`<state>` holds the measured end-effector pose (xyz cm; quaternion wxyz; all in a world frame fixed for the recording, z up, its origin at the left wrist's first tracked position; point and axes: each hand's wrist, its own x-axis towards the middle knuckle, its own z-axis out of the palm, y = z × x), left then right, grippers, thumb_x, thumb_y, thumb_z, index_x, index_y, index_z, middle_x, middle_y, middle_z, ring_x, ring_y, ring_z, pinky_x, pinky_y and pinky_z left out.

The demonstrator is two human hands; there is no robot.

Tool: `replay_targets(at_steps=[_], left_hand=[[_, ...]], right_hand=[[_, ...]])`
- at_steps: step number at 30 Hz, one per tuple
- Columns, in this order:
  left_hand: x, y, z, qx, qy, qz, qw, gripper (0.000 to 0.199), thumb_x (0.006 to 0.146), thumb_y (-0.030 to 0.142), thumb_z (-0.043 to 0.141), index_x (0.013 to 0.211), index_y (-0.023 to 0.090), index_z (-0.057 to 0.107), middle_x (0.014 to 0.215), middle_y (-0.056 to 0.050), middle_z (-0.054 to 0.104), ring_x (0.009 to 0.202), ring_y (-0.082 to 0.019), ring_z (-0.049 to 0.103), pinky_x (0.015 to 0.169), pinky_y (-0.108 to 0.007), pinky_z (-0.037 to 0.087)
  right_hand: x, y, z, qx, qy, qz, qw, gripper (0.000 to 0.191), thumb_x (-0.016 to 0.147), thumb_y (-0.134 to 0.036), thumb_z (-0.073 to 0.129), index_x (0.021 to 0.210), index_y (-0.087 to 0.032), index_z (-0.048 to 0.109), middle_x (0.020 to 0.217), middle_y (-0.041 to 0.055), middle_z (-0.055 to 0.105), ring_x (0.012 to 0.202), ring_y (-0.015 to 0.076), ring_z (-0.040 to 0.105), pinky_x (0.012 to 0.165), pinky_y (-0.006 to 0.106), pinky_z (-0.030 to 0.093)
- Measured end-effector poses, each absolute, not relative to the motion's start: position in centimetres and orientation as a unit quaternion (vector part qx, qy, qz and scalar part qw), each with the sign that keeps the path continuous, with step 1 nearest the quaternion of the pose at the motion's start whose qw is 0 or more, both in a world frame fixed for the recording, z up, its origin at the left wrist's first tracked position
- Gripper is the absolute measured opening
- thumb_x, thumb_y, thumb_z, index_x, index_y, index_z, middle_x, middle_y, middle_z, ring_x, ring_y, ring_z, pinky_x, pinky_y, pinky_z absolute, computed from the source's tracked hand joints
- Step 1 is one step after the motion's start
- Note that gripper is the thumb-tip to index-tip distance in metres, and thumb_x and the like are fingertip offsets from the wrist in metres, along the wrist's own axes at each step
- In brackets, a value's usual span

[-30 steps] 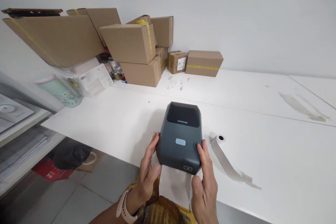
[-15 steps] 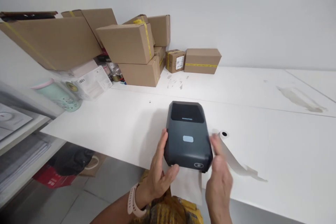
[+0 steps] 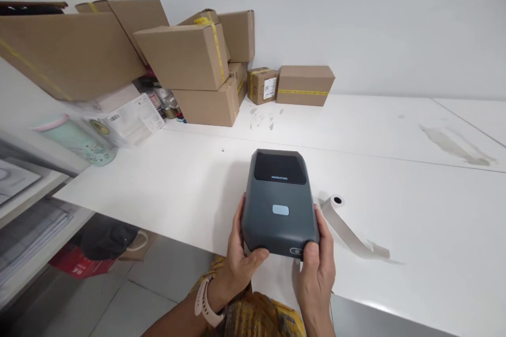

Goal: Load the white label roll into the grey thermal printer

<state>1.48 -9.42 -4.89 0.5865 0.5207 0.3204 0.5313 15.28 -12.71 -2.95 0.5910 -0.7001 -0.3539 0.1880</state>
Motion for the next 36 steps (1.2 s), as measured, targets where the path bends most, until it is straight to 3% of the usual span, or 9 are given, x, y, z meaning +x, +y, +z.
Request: replay_targets(at_steps=[8, 12, 14, 17, 20, 28, 31, 33, 36], left_hand=[[1.1, -9.8, -5.3, 0.561, 0.347, 0.536, 0.527, 0.104, 0.088, 0.058, 0.075, 0.167, 0.026, 0.016, 0.174, -0.013, 0.022, 0.159, -0.038, 0.025, 0.13, -0.051, 0.027], [0.3, -8.8, -2.9, 0.599, 0.36, 0.521, 0.491, 0.089, 0.097, 0.069, 0.053, 0.167, 0.027, 0.019, 0.176, -0.01, 0.016, 0.161, -0.038, 0.016, 0.132, -0.051, 0.022], [0.0, -7.1, -1.0, 0.612, 0.357, 0.522, 0.474, 0.077, 0.101, 0.069, 0.042, 0.165, 0.028, 0.027, 0.174, -0.008, 0.023, 0.161, -0.036, 0.021, 0.132, -0.05, 0.021], [0.2, -3.0, 1.3, 0.609, 0.348, 0.563, 0.438, 0.061, 0.107, 0.061, 0.033, 0.153, 0.025, 0.049, 0.159, -0.008, 0.052, 0.152, -0.031, 0.043, 0.13, -0.05, 0.027], [0.7, 0.9, 1.6, 0.6, 0.391, 0.576, 0.394, 0.049, 0.103, 0.049, 0.054, 0.144, 0.023, 0.056, 0.154, -0.01, 0.057, 0.148, -0.028, 0.048, 0.126, -0.047, 0.034], [0.1, 2.9, -2.7, 0.651, 0.382, 0.385, 0.532, 0.091, 0.085, 0.032, 0.073, 0.163, 0.025, 0.027, 0.173, -0.011, 0.025, 0.159, -0.035, 0.025, 0.129, -0.051, 0.024], [-0.2, 2.7, -2.6, 0.645, 0.367, 0.383, 0.55, 0.094, 0.082, 0.026, 0.07, 0.164, 0.022, 0.024, 0.172, -0.013, 0.029, 0.156, -0.034, 0.032, 0.127, -0.049, 0.031], [-0.3, 2.7, -2.1, 0.639, 0.384, 0.377, 0.549, 0.095, 0.081, 0.025, 0.068, 0.164, 0.02, 0.023, 0.169, -0.014, 0.035, 0.152, -0.035, 0.04, 0.122, -0.048, 0.038], [-0.3, 2.4, -1.5, 0.65, 0.449, 0.345, 0.506, 0.092, 0.08, 0.022, 0.065, 0.163, 0.022, 0.026, 0.162, -0.014, 0.046, 0.139, -0.036, 0.055, 0.112, -0.048, 0.048]], right_hand=[[15.8, -12.9, -3.2, -0.706, -0.365, 0.182, 0.579, 0.072, 0.097, -0.066, 0.037, 0.148, -0.019, 0.055, 0.156, 0.0113, 0.053, 0.146, 0.0367, 0.045, 0.113, 0.051, 0.043], [17.1, -12.7, -1.3, -0.704, -0.429, 0.161, 0.543, 0.07, 0.102, -0.064, 0.025, 0.156, -0.026, 0.047, 0.158, 0.0082, 0.052, 0.143, 0.0368, 0.05, 0.114, 0.054, 0.042], [18.2, -11.3, 0.7, -0.67, -0.505, 0.095, 0.535, 0.068, 0.103, -0.061, 0.021, 0.16, -0.028, 0.04, 0.161, 0.0076, 0.048, 0.148, 0.0363, 0.044, 0.119, 0.057, 0.037], [19.7, -7.2, 4.5, -0.603, -0.606, 0.003, 0.519, 0.065, 0.105, -0.056, 0.022, 0.164, -0.029, 0.03, 0.166, 0.0081, 0.038, 0.156, 0.0348, 0.033, 0.125, 0.06, 0.029], [20.5, -1.8, 8.1, -0.557, -0.631, -0.017, 0.539, 0.062, 0.106, -0.052, 0.026, 0.162, -0.024, 0.031, 0.164, 0.0119, 0.04, 0.152, 0.031, 0.039, 0.124, 0.055, 0.034], [23.2, 8.5, 11.2, -0.609, -0.626, 0.038, 0.485, 0.068, 0.105, -0.063, 0.025, 0.156, -0.018, 0.037, 0.147, 0.0149, 0.058, 0.138, 0.0319, 0.055, 0.11, 0.056, 0.044], [23.4, 7.5, 10.5, -0.607, -0.636, -0.002, 0.476, 0.074, 0.102, -0.066, 0.036, 0.16, -0.02, 0.031, 0.16, 0.0164, 0.046, 0.144, 0.034, 0.048, 0.112, 0.056, 0.043], [22.7, 5.4, 9.6, -0.594, -0.633, -0.097, 0.488, 0.071, 0.101, -0.062, 0.044, 0.158, -0.02, 0.037, 0.162, 0.0175, 0.043, 0.147, 0.0343, 0.044, 0.116, 0.055, 0.041], [21.3, 1.8, 7.7, -0.544, -0.686, -0.156, 0.456, 0.046, 0.101, -0.052, 0.049, 0.131, -0.022, 0.064, 0.13, 0.0168, 0.069, 0.124, 0.0326, 0.062, 0.106, 0.053, 0.048]])
